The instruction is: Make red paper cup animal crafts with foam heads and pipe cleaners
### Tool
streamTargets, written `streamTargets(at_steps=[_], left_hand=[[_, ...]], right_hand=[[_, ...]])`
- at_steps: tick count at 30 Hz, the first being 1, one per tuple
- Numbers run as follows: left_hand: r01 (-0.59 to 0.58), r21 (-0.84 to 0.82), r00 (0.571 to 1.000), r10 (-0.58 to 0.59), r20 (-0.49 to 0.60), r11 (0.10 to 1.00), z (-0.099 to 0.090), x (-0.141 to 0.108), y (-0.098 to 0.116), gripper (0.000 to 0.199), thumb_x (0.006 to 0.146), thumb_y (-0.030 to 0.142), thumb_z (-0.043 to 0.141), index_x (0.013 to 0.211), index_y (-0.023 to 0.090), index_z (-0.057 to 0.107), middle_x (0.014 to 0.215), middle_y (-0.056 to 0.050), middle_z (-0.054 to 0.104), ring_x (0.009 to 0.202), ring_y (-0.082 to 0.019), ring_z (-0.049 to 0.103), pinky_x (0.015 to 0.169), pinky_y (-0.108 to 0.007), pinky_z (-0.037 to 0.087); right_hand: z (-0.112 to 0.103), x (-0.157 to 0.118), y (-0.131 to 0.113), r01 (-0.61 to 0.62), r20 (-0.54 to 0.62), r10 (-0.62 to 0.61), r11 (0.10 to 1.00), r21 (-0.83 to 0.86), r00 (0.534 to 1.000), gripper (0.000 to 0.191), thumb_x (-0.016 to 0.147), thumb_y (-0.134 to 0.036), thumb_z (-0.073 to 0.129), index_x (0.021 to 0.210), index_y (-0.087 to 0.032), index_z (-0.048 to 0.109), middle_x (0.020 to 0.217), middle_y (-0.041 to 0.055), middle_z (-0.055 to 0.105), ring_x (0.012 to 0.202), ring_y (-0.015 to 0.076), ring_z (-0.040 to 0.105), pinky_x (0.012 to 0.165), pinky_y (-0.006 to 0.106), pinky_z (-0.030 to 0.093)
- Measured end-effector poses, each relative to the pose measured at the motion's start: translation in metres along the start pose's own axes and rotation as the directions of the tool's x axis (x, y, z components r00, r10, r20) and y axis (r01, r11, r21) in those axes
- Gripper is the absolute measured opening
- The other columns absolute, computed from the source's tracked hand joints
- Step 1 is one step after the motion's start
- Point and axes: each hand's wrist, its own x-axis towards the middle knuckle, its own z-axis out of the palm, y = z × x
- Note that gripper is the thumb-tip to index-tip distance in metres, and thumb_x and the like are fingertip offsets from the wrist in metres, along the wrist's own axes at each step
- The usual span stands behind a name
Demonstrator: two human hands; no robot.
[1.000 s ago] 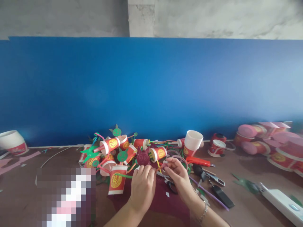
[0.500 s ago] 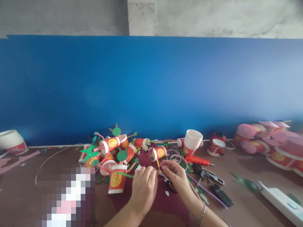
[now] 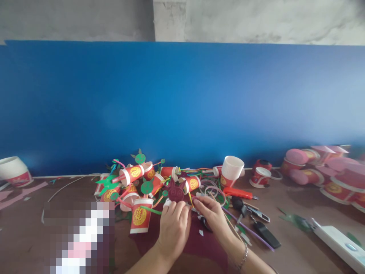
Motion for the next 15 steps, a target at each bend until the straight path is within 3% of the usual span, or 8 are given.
streamTargets(at_steps=[5,10,15], left_hand=[[-0.005,0.000,1.000,0.005,-0.013,1.000,0.0004,-0.0004,0.0010,0.012,0.088,0.012,0.052,0.089,0.019,0.061,0.082,-0.002,0.065,0.073,-0.020,0.055,0.069,-0.035,0.036],[-0.022,-0.005,1.000,0.022,-0.010,1.000,0.0008,-0.0007,0.0015,0.010,0.087,0.012,0.053,0.088,0.019,0.060,0.082,-0.002,0.064,0.073,-0.020,0.055,0.068,-0.035,0.036],[-0.024,0.002,1.000,0.024,-0.019,1.000,0.0009,-0.0015,0.0008,0.010,0.087,0.012,0.053,0.088,0.019,0.060,0.083,-0.002,0.065,0.074,-0.020,0.055,0.070,-0.035,0.036]], right_hand=[[0.0002,-0.0001,0.0022,0.031,0.025,-0.030,0.997,-0.064,0.999,0.043,0.068,-0.058,0.068,0.067,-0.015,0.070,0.060,0.0020,0.059,0.057,0.0143,0.049,0.054,0.025,0.039],[0.0008,0.0007,0.0044,0.066,0.047,-0.065,0.998,-0.020,0.997,0.042,0.069,-0.055,0.068,0.056,-0.016,0.059,0.053,-0.0024,0.046,0.053,0.0108,0.038,0.050,0.024,0.032],[0.0021,0.0000,0.0025,0.067,0.060,-0.067,0.998,0.010,0.996,0.039,0.069,-0.053,0.069,0.059,-0.016,0.061,0.057,-0.0010,0.050,0.056,0.0123,0.043,0.053,0.024,0.035]])
